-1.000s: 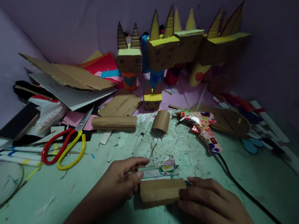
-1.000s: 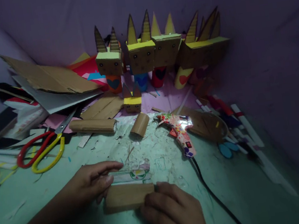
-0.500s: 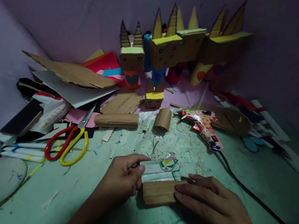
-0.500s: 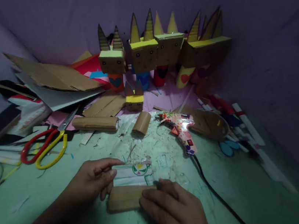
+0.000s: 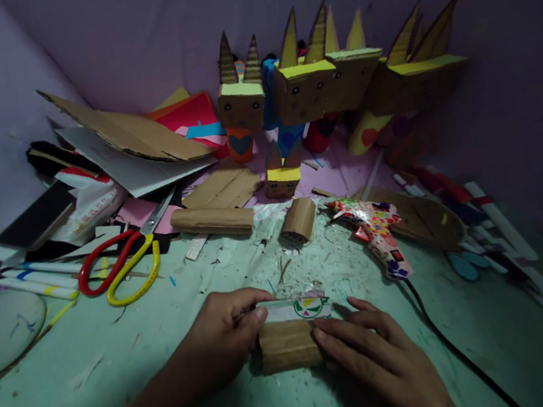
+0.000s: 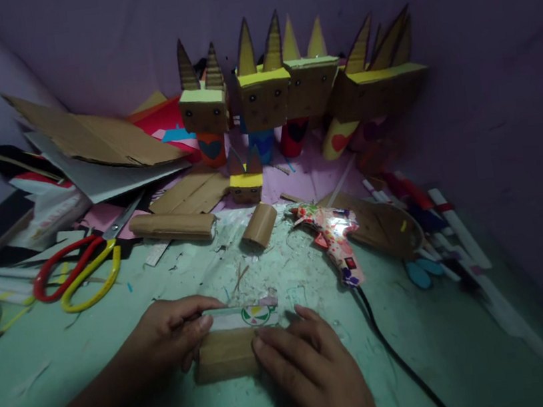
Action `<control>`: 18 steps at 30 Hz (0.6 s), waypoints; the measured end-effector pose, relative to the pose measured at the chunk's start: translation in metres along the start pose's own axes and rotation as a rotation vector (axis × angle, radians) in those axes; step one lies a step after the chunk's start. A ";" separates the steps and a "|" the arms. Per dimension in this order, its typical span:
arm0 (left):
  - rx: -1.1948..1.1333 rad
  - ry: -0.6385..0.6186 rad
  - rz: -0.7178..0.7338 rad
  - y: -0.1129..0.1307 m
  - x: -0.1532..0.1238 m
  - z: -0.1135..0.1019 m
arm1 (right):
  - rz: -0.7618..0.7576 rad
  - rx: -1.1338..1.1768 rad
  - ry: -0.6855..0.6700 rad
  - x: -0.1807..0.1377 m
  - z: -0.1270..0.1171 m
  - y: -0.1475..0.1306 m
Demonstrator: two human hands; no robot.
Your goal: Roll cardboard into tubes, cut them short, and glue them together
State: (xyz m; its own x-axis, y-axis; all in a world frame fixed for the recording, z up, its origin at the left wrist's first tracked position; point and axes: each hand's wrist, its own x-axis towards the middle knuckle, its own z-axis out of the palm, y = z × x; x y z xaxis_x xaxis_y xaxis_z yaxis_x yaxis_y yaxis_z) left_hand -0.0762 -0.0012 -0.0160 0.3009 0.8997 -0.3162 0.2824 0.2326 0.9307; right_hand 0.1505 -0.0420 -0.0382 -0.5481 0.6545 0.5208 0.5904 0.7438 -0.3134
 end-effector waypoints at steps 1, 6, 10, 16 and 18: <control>0.017 -0.007 -0.003 0.001 -0.001 -0.001 | 0.013 0.014 0.005 0.002 0.000 0.000; 0.034 -0.076 -0.063 0.014 -0.006 -0.005 | 0.082 0.124 0.047 0.016 -0.005 0.000; -0.127 -0.152 -0.111 0.018 -0.008 0.000 | 0.138 0.229 0.078 0.023 -0.007 -0.003; -0.101 -0.092 -0.126 0.019 -0.008 0.005 | 0.290 0.378 0.030 0.018 -0.004 -0.004; 0.019 -0.054 -0.146 0.022 -0.006 0.004 | 0.420 0.450 0.038 0.017 -0.002 -0.004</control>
State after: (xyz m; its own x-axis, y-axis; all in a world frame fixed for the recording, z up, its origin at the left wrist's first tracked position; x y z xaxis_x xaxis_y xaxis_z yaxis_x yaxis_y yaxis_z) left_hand -0.0683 -0.0033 0.0062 0.3037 0.8354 -0.4581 0.3436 0.3524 0.8705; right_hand 0.1399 -0.0345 -0.0260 -0.2970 0.9047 0.3054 0.4391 0.4134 -0.7977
